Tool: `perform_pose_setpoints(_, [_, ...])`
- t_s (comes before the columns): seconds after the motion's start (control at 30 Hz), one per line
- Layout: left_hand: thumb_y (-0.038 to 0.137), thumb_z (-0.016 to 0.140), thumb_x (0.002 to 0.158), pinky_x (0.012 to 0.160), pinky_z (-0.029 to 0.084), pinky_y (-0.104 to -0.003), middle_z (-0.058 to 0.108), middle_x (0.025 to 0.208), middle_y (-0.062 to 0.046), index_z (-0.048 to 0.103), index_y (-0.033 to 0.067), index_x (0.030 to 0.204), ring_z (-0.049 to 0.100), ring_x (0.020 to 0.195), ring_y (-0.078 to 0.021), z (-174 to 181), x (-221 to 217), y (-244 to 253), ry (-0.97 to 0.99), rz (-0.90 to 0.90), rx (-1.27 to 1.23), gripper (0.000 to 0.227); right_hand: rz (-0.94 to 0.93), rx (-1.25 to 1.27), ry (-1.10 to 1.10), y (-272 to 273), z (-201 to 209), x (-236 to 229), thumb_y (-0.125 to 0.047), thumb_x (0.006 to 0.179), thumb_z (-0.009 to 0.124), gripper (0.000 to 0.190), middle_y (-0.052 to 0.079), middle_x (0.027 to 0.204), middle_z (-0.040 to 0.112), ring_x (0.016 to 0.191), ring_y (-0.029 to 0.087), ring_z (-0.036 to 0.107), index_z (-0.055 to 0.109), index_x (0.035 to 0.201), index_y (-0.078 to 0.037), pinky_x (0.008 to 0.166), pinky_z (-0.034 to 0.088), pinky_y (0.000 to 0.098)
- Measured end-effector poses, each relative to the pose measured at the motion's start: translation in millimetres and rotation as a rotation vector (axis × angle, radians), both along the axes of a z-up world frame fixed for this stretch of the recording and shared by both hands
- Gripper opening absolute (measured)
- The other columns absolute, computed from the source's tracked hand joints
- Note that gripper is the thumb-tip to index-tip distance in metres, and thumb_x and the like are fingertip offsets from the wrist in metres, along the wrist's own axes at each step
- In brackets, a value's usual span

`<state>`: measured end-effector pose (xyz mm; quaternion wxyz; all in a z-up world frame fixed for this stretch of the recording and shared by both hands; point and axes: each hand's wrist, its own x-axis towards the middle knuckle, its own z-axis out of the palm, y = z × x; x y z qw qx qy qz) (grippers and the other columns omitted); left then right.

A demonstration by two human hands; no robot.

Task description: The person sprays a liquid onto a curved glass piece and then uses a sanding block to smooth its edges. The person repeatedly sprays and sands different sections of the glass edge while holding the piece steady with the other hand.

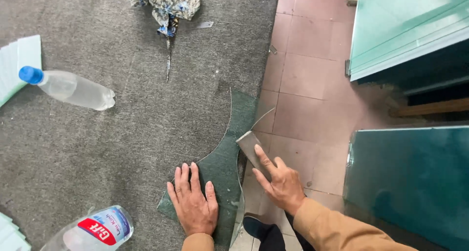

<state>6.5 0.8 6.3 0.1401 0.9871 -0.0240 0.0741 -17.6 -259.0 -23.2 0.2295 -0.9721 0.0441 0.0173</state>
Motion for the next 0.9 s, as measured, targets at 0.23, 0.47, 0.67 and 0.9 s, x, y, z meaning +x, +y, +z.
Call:
perform_pose_setpoints(0.23, [0.039, 0.052, 0.11, 0.139, 0.021, -0.065, 0.051, 0.174, -0.014, 0.052, 0.0091, 0.168, 0.037, 0.167, -0.0351, 6.4, -4.3, -3.6, -0.021, 0.006, -0.084, 0.065, -0.105, -0.056, -0.018, -19.1, 26.2, 95.4, -0.059, 0.114, 0.058, 0.073, 0.011, 0.082, 0.059, 0.07, 0.04, 0.065, 0.03, 0.179, -0.046, 0.068, 0.06, 0.0585])
perform_pose_setpoints(0.47, [0.041, 0.055, 0.109, 0.137, 0.023, -0.064, 0.053, 0.171, -0.013, 0.056, 0.0122, 0.165, 0.04, 0.165, -0.0344, 2.2, 5.9, -7.7, -0.063, 0.009, -0.081, 0.063, 0.126, 0.02, -0.048, 4.1, 19.0, 10.8, -0.052, 0.107, 0.066, 0.074, 0.009, 0.082, 0.059, 0.064, 0.04, 0.069, 0.04, 0.174, -0.041, 0.057, 0.061, 0.0582])
perform_pose_setpoints(0.67, [0.041, 0.058, 0.109, 0.137, 0.023, -0.063, 0.054, 0.168, -0.015, 0.058, 0.0121, 0.164, 0.042, 0.164, -0.0357, -1.5, -1.0, -6.9, -0.08, 0.016, -0.09, 0.063, 0.156, 0.028, -0.174, -7.9, 46.7, 89.0, -0.044, 0.113, 0.064, 0.068, 0.023, 0.082, 0.071, 0.075, 0.051, 0.077, 0.044, 0.177, -0.031, 0.065, 0.061, 0.0645])
perform_pose_setpoints(0.9, [0.04, 0.057, 0.109, 0.138, 0.022, -0.063, 0.053, 0.17, -0.015, 0.057, 0.0131, 0.165, 0.04, 0.165, -0.035, 2.0, 3.3, -8.9, -0.056, 0.018, -0.105, 0.062, 0.238, 0.022, -0.002, 1.9, 49.7, 0.1, -0.053, 0.105, 0.063, 0.069, 0.014, 0.081, 0.068, 0.072, 0.046, 0.077, 0.05, 0.171, -0.041, 0.063, 0.064, 0.0595])
